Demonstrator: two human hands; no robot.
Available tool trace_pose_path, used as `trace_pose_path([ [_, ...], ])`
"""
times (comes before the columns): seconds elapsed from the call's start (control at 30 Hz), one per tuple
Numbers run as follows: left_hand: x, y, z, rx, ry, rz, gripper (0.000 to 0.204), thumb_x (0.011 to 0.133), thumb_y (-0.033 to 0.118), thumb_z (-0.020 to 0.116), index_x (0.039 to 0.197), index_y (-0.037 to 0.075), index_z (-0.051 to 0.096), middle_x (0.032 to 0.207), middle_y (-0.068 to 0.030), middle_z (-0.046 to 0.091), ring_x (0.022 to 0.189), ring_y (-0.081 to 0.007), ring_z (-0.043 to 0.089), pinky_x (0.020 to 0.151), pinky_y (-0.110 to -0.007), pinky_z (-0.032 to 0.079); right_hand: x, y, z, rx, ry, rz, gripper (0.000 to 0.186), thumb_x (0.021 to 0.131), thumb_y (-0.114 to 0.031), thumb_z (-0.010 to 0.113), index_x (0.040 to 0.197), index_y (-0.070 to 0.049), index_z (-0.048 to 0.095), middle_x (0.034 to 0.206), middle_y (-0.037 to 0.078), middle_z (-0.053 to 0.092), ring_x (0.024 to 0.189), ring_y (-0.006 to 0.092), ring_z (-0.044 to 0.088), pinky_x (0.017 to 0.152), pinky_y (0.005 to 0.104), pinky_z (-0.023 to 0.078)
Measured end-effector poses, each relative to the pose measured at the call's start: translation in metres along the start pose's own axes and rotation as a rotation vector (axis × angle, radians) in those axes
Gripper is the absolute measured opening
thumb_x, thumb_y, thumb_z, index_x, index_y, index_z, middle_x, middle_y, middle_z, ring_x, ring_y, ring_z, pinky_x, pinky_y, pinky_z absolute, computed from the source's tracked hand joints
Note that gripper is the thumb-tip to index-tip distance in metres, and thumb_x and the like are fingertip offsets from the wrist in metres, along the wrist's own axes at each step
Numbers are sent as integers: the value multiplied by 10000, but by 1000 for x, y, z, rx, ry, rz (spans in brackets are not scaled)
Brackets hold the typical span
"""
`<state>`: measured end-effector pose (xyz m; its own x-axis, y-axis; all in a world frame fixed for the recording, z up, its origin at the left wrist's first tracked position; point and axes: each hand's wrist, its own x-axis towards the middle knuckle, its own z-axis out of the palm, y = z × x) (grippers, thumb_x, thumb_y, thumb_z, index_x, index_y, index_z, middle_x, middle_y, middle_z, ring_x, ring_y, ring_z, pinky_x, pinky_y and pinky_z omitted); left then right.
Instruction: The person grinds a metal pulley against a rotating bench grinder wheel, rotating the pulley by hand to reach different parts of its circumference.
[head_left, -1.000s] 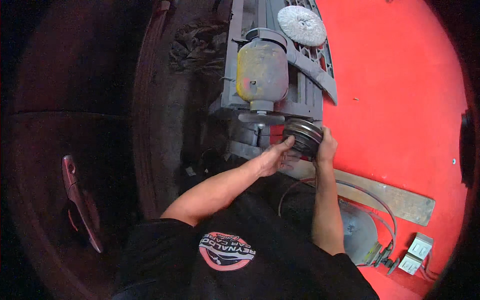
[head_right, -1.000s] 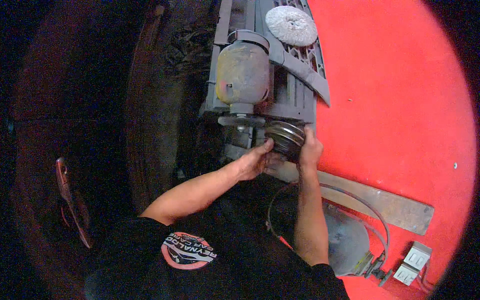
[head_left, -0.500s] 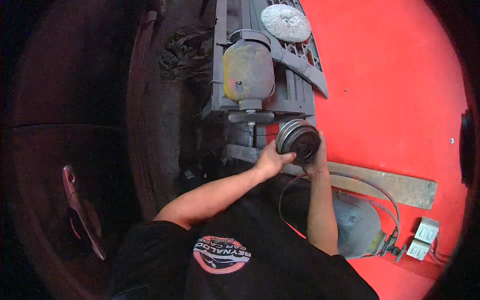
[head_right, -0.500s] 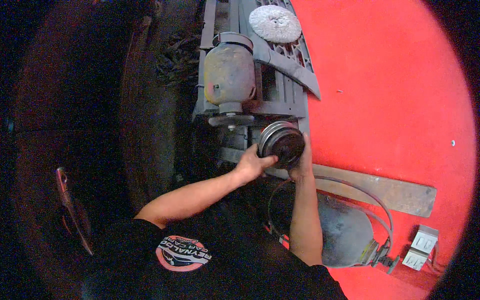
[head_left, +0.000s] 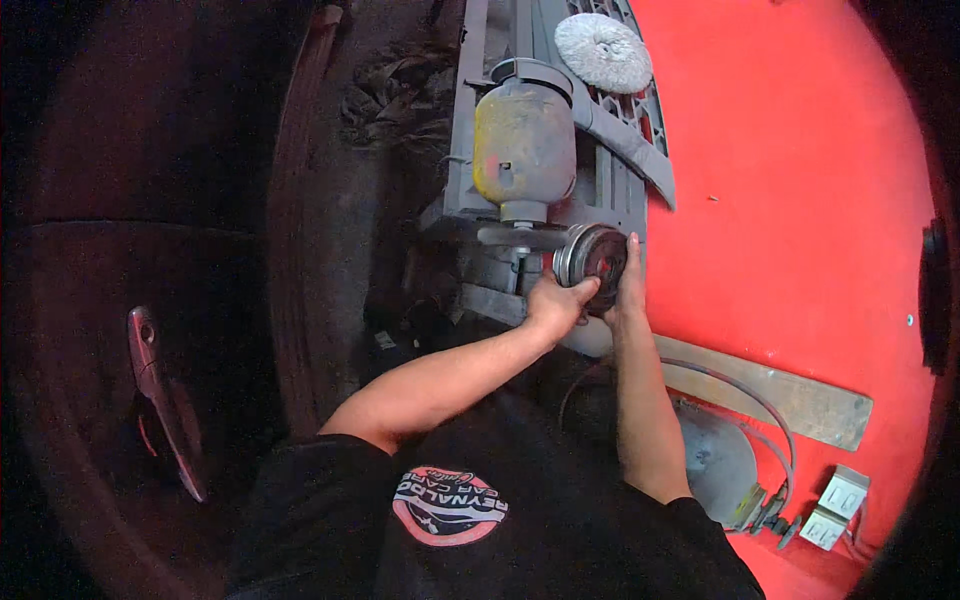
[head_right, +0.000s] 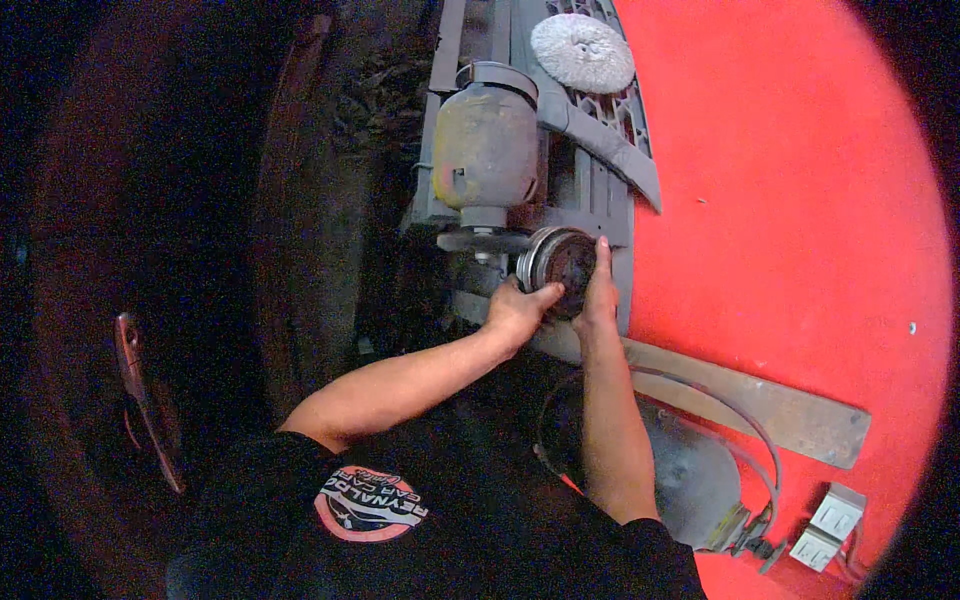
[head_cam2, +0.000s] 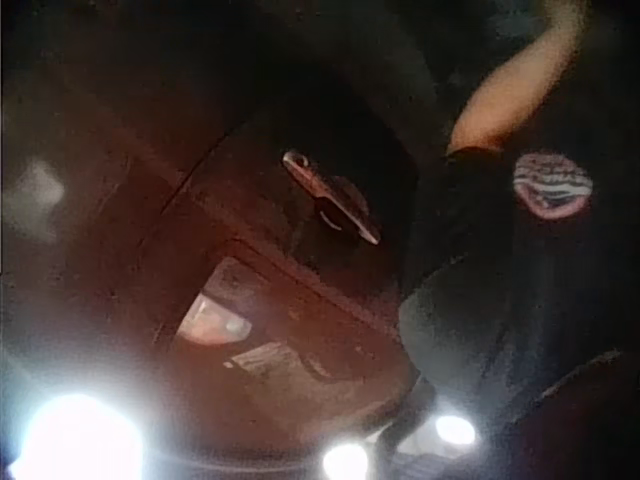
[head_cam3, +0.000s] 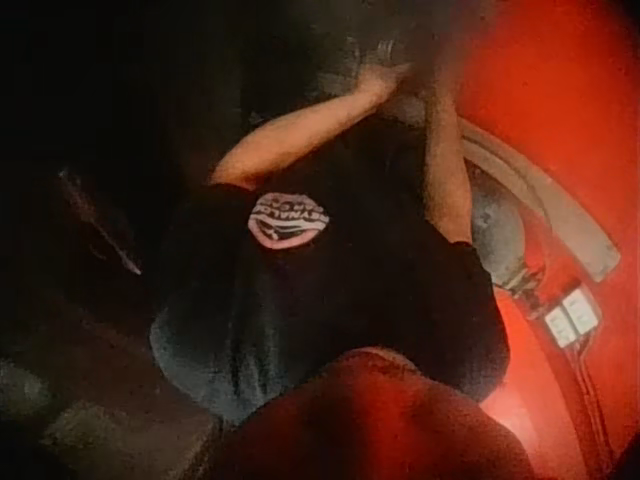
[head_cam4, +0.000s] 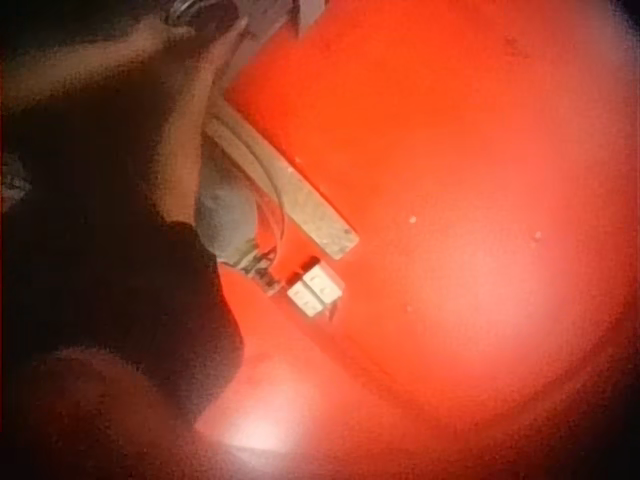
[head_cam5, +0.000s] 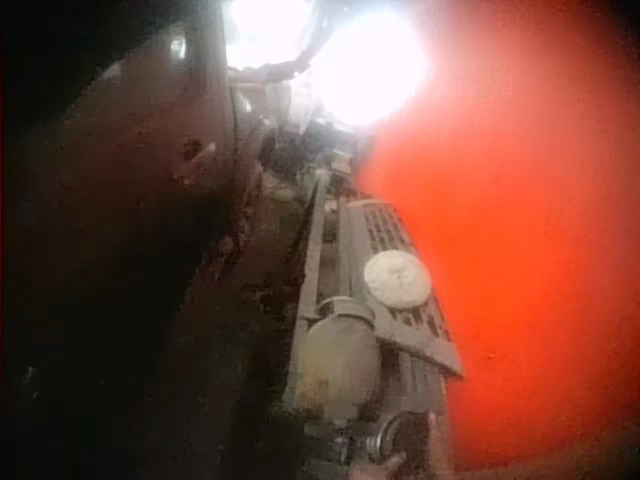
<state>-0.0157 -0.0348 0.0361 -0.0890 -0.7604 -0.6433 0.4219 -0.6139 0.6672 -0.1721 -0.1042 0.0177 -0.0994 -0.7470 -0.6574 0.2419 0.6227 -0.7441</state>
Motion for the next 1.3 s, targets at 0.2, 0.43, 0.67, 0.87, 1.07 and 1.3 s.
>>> trace_pose_path([
  [0.2, -8, -10, -7, -35, 80, 24, 566, 792, 295, 788, 1163, -82, 588, 1053, -188, 701, 936, -255, 681, 849, -348, 528, 5, 23, -5, -55, 181, 11, 850, 829, -669, 634, 1338, 4, 531, 1260, 134, 609, 1081, 277, 628, 940, 431, 505],
  [0.43, -16, -21, -20, -39, 76, -29, 570, 770, 278, 810, 1163, -70, 587, 1065, -168, 701, 978, -242, 669, 881, -348, 515, -22, 27, 16, -107, 237, -2, 850, 837, -672, 621, 1352, -4, 520, 1301, 134, 591, 1126, 289, 606, 983, 445, 481],
  [0.67, -48, -34, -31, 402, 26, 438, 582, 734, 263, 836, 1147, -40, 560, 1017, -189, 687, 939, -257, 671, 864, -367, 522, -70, 42, 6, 194, -46, -166, 838, 909, -746, 385, 1405, -75, 465, 1357, 120, 562, 1205, 301, 575, 1038, 453, 452],
  [0.87, -88, 28, -42, 679, -289, 511, 577, 735, 320, 854, 1090, -30, 562, 974, -180, 675, 901, -259, 667, 829, -375, 517, -133, 18, 29, 348, 138, -272, 878, 900, -780, 331, 1432, -88, 428, 1394, 141, 532, 1247, 311, 541, 1051, 475, 440],
  [1.07, -113, 69, -50, 832, -350, 985, 630, 865, 295, 718, 1405, 67, 488, 1297, -191, 557, 1209, -357, 512, 1024, -433, 419, -159, 24, 28, 687, 141, -375, 836, 926, -764, 253, 1447, -126, 400, 1414, 129, 505, 1254, 304, 533, 1051, 467, 439],
  [1.3, -114, 59, -21, 854, -485, 1046, 646, 874, 327, 700, 1422, 67, 477, 1432, -185, 469, 1332, -345, 406, 1136, -456, 301, -170, 34, 45, 876, 110, -445, 831, 920, -759, 283, 1431, -118, 411, 1371, 144, 523, 1231, 317, 543, 1044, 472, 441],
])
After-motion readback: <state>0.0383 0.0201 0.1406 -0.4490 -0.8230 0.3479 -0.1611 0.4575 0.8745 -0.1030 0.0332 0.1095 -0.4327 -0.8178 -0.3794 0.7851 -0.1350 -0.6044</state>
